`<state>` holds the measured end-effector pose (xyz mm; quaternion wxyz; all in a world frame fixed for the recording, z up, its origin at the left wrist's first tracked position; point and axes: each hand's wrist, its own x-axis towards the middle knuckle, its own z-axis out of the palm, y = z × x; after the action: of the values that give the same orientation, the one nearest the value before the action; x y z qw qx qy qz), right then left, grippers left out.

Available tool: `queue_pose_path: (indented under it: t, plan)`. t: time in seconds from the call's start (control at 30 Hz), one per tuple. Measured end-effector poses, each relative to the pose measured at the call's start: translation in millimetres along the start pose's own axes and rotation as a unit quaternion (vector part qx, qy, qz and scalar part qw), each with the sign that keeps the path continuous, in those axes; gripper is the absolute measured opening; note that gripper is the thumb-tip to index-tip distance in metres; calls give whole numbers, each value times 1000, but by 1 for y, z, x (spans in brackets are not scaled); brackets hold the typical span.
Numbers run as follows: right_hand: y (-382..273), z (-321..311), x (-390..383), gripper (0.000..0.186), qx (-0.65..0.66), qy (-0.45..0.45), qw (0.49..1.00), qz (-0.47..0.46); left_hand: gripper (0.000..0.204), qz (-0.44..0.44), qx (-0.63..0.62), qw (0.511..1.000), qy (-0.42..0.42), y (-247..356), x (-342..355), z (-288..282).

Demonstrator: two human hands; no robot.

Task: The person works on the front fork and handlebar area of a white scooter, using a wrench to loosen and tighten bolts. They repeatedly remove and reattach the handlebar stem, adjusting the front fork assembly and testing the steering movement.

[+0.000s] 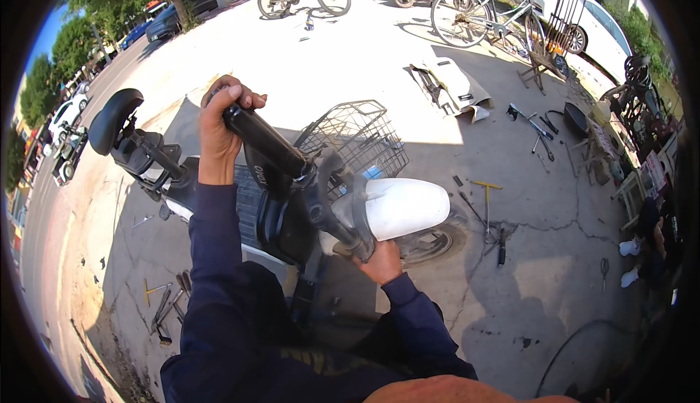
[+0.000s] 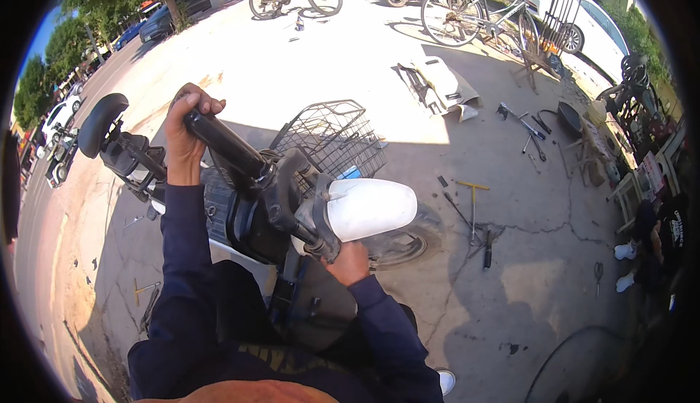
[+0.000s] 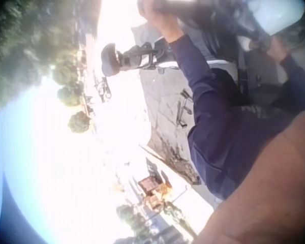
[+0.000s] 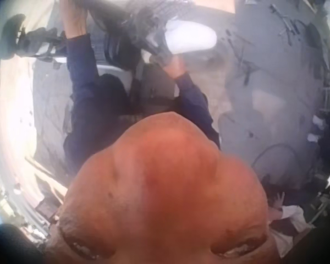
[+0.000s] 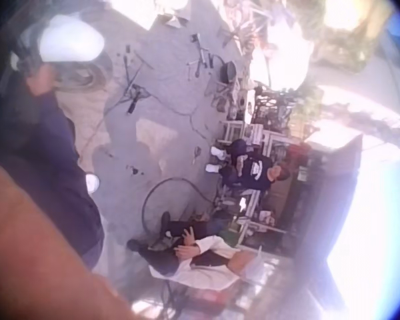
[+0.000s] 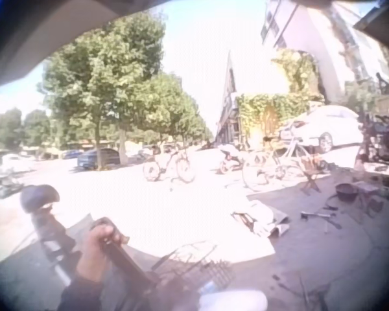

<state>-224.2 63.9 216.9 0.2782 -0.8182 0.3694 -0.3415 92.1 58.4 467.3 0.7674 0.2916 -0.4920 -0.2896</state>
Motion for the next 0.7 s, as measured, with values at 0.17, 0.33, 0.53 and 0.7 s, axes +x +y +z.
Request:
queue_pose_path:
  t: [0.17, 0.33, 0.53, 0.7]
  plan:
    - [-2, 1, 1, 71, 7, 22, 999, -36, 17, -5, -126, 977, -173, -4, 8, -23]
    - [0, 3, 2, 61, 0, -33, 998, 45, 68, -74, 117, 990, -37, 24, -1, -17]
    - [-3, 8, 1, 45, 26, -31, 999, 26, 75, -21, 747, 661, -65, 90, 19, 9]
    - [2, 1, 1, 71, -6, -41, 999, 33, 73, -96, 845, 497, -174, 92, 39, 32]
